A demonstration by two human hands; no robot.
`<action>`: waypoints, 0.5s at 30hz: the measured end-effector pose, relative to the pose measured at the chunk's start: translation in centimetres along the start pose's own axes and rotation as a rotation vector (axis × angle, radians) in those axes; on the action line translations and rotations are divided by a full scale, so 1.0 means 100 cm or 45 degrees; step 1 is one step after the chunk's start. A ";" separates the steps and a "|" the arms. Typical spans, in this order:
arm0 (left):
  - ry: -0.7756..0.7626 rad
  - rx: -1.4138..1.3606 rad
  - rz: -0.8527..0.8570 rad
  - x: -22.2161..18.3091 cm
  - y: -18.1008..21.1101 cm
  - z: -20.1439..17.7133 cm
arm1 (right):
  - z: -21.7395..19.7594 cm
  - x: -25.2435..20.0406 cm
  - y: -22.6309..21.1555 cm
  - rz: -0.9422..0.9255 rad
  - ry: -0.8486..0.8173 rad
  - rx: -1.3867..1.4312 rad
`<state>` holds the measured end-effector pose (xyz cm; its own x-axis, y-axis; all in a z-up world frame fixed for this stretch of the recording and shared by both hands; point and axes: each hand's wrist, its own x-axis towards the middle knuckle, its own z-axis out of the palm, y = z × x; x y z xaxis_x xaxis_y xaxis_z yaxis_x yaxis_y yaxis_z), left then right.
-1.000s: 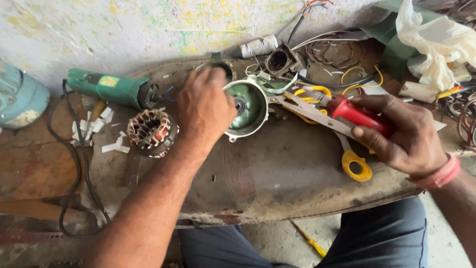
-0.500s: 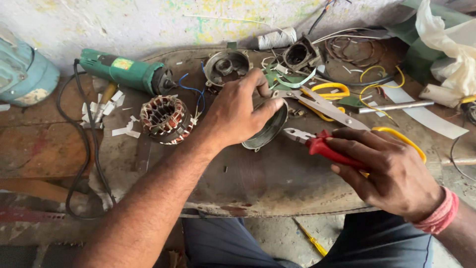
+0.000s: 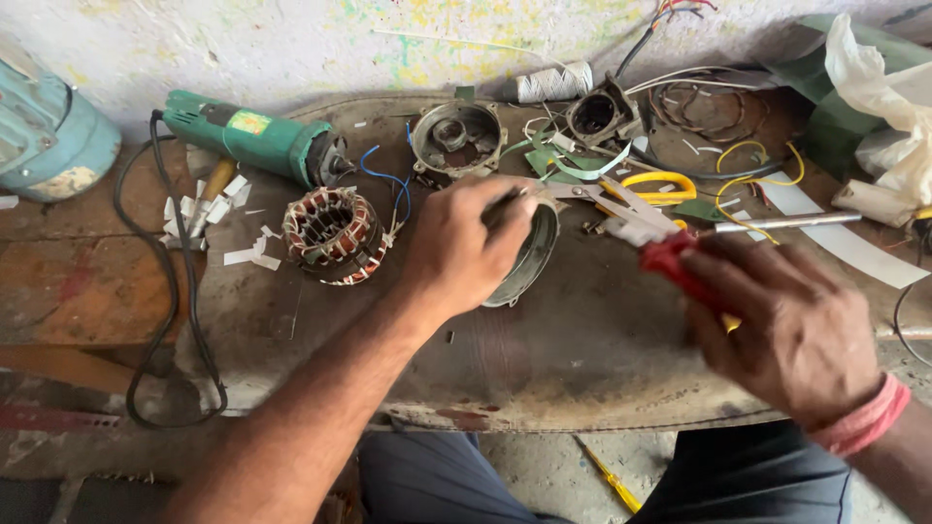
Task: The person cuts green insulating material with scissors and fits it into a motor housing. They then use pliers to adjust components inside the housing. The task involves handling motor parts and tools on a cluttered workbench.
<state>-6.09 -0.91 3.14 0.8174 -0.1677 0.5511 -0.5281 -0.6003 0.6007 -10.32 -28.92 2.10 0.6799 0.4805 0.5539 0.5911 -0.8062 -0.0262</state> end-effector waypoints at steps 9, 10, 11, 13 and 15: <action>-0.059 -0.033 0.206 -0.016 0.003 -0.003 | 0.032 0.066 0.017 0.380 -0.269 0.840; -0.063 -0.021 0.236 -0.016 0.006 -0.003 | 0.039 0.079 0.015 0.522 -0.438 1.024; -0.064 -0.007 0.267 -0.015 0.010 -0.004 | 0.046 0.090 0.011 0.705 -0.516 1.271; -0.076 0.032 0.263 -0.013 0.014 -0.002 | 0.060 0.104 0.005 1.083 -0.664 1.761; -0.095 0.088 0.191 -0.009 0.014 0.003 | 0.067 0.107 0.005 1.002 -0.560 1.650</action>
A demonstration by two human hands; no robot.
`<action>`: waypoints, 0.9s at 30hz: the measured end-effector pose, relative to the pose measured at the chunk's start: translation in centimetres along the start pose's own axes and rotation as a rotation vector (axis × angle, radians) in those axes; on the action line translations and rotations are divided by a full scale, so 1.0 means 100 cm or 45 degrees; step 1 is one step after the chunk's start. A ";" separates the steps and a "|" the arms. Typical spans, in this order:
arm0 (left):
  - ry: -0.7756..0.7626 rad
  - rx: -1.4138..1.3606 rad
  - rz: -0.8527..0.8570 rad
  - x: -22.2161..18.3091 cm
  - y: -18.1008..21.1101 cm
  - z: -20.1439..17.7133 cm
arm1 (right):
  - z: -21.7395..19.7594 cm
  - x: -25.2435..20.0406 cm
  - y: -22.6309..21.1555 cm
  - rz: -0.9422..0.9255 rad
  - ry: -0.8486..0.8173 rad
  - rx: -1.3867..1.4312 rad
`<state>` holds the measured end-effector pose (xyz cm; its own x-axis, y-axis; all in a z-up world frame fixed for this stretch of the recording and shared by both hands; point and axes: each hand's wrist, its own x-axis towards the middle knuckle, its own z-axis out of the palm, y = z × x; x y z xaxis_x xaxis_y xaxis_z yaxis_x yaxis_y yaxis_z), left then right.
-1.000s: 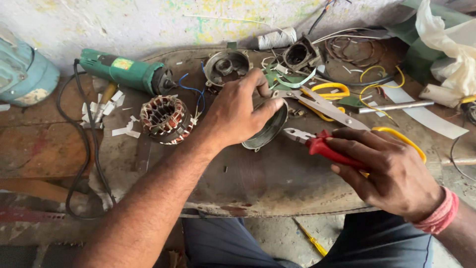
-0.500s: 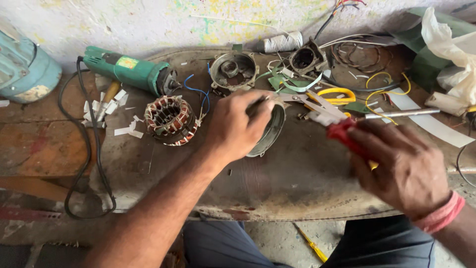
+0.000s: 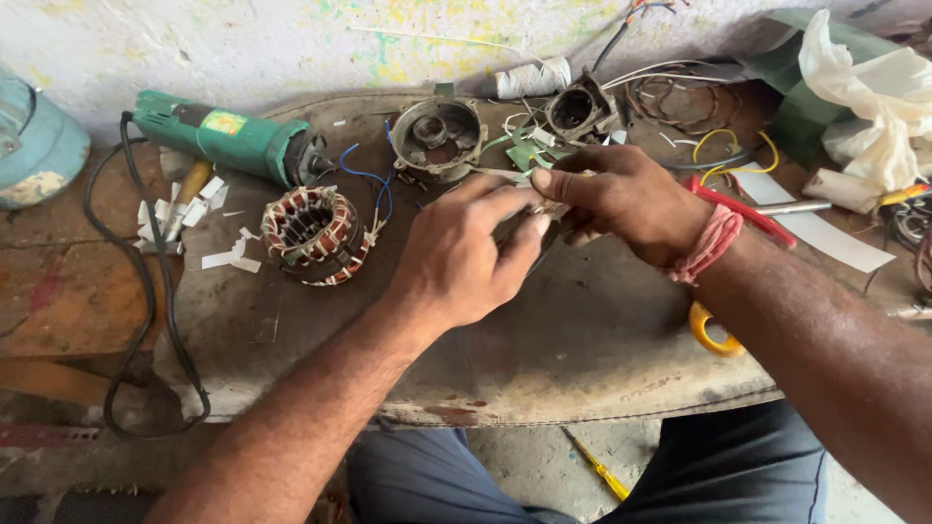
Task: The person cuts green insulating material with scissors and fits it into a motor housing. They then use pliers to adjust components inside the housing. The task involves handling motor parts and tools on a cluttered workbench.
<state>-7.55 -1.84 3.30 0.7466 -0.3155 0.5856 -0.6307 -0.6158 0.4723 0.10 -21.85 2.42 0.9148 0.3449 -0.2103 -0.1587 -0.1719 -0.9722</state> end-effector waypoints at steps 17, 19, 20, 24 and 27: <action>-0.224 0.141 -0.260 0.043 -0.024 0.026 | -0.076 -0.038 0.006 -0.276 0.321 -1.777; -0.412 0.178 -0.370 0.057 -0.024 0.033 | -0.092 -0.048 0.024 0.124 0.172 -1.809; -0.548 0.229 -0.445 0.066 -0.022 0.035 | -0.097 -0.049 0.032 0.309 0.093 -1.812; -0.569 0.372 -0.385 0.088 -0.018 0.044 | -0.125 -0.052 0.059 -0.407 0.112 -1.782; -0.707 0.253 -0.534 0.091 -0.024 0.045 | -0.144 -0.045 0.072 -0.451 0.127 -1.777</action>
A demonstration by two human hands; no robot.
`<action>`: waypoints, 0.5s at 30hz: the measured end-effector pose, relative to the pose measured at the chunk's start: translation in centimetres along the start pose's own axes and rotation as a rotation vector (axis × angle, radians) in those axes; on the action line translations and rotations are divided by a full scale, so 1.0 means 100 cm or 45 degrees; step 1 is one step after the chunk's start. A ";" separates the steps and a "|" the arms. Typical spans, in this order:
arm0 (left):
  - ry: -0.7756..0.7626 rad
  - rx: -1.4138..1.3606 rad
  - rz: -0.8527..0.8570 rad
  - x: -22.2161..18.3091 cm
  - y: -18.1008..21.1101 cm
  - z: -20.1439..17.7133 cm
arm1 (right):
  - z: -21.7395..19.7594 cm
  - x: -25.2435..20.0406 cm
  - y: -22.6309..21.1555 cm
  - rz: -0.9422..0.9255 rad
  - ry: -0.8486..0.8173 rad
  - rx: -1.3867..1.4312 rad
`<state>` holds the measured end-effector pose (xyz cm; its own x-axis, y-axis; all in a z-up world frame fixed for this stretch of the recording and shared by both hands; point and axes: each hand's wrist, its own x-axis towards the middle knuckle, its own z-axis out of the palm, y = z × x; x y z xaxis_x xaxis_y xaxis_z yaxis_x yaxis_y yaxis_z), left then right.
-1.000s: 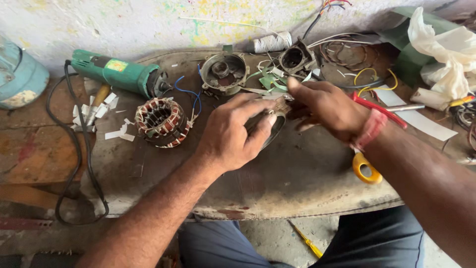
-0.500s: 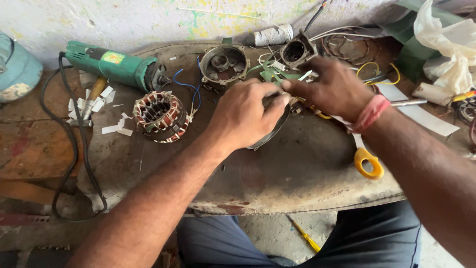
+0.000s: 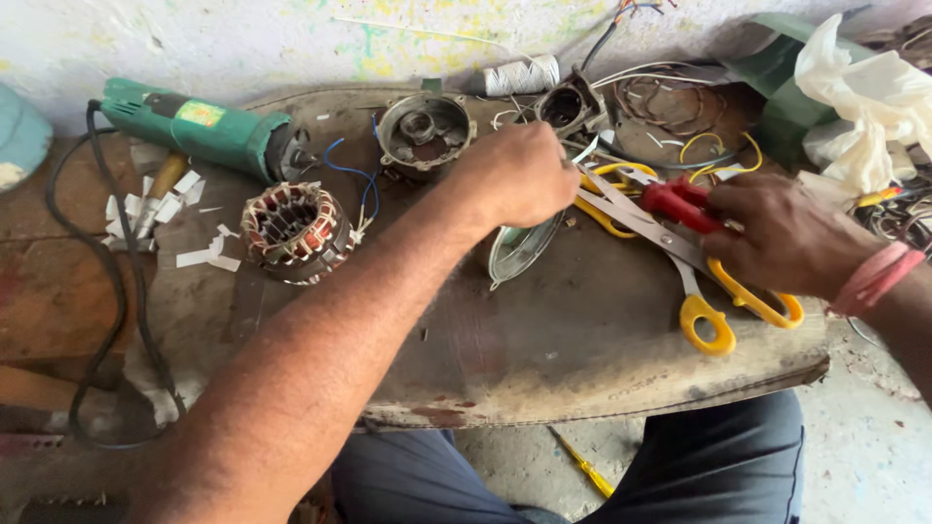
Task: The person cuts green insulating material with scissors and fits it into a motor housing. They then use pliers to adjust components inside the housing. The task involves handling motor parts and tools on a cluttered workbench.
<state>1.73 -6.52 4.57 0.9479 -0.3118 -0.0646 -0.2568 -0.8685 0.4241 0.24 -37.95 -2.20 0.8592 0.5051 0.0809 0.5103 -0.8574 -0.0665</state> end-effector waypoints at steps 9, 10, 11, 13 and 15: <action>-0.073 0.157 0.081 0.040 -0.002 -0.004 | -0.018 -0.046 -0.017 0.322 -0.189 1.069; -0.104 0.184 0.080 0.046 0.001 -0.002 | -0.014 -0.049 -0.028 0.391 -0.304 1.009; -0.135 0.214 0.086 0.051 0.004 -0.001 | -0.012 -0.051 -0.040 0.464 -0.414 0.947; -0.180 0.251 0.091 0.056 0.008 0.002 | -0.013 -0.052 -0.065 0.352 -0.237 0.802; -0.216 0.277 0.096 0.056 0.010 0.004 | -0.018 -0.046 -0.089 0.174 -0.023 0.722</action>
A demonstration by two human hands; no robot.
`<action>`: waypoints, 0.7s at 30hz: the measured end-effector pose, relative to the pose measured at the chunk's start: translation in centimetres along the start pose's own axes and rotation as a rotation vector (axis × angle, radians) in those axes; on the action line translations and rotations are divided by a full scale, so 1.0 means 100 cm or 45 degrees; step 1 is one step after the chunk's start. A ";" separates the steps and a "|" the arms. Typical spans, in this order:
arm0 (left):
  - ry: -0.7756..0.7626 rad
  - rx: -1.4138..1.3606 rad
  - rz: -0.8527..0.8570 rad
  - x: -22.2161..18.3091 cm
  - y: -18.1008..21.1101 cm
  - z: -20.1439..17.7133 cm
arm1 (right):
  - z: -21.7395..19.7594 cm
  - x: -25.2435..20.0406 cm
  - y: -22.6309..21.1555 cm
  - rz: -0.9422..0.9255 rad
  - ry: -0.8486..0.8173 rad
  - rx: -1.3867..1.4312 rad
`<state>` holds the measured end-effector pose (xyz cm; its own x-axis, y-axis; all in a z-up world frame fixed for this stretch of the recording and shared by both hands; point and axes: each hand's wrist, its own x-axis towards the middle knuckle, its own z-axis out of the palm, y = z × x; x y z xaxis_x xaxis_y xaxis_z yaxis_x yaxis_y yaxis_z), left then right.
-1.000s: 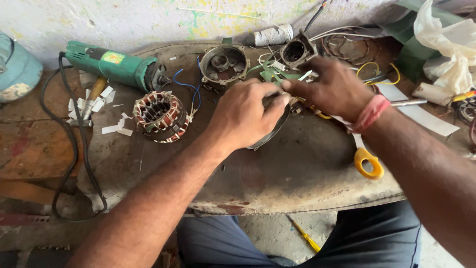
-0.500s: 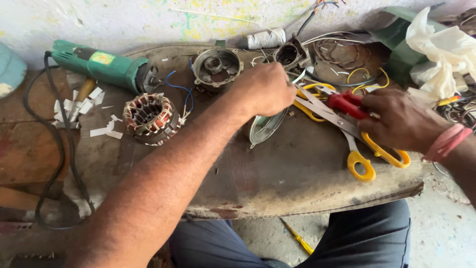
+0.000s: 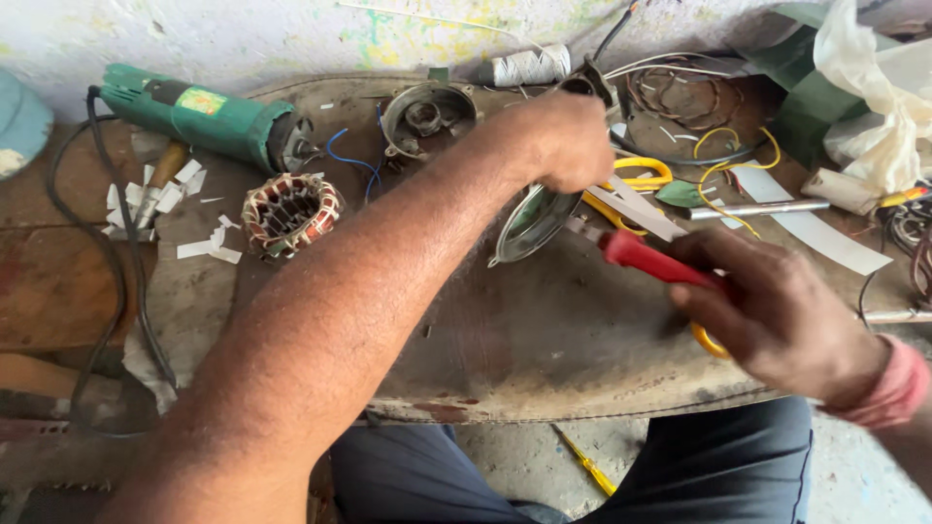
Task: The person cuts green insulating material with scissors and fits it into a motor housing. They then use pliers to adjust components inside the housing. The task involves handling motor parts and tools on a cluttered workbench.
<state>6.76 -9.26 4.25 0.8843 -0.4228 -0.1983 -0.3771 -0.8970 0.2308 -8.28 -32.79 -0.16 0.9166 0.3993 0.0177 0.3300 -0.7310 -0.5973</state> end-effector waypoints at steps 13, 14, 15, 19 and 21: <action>-0.155 0.091 -0.071 0.015 -0.002 -0.010 | 0.008 0.026 -0.050 -0.587 0.317 -0.110; -0.160 0.092 -0.063 0.016 -0.001 -0.011 | 0.006 0.028 -0.050 -0.552 0.273 -0.085; -0.164 0.093 -0.054 0.017 -0.001 -0.011 | 0.003 0.030 -0.051 -0.580 0.320 -0.058; -0.162 0.085 -0.080 0.009 -0.002 -0.012 | 0.007 0.037 -0.059 -0.712 0.335 -0.092; -0.119 0.072 -0.085 0.010 0.001 -0.014 | 0.005 0.038 -0.057 -0.710 0.315 -0.136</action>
<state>8.02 -9.60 5.41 0.8795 -0.3697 -0.2996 -0.3355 -0.9283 0.1605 -6.82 -26.81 2.90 0.6204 0.6065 0.4973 0.7836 -0.5057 -0.3608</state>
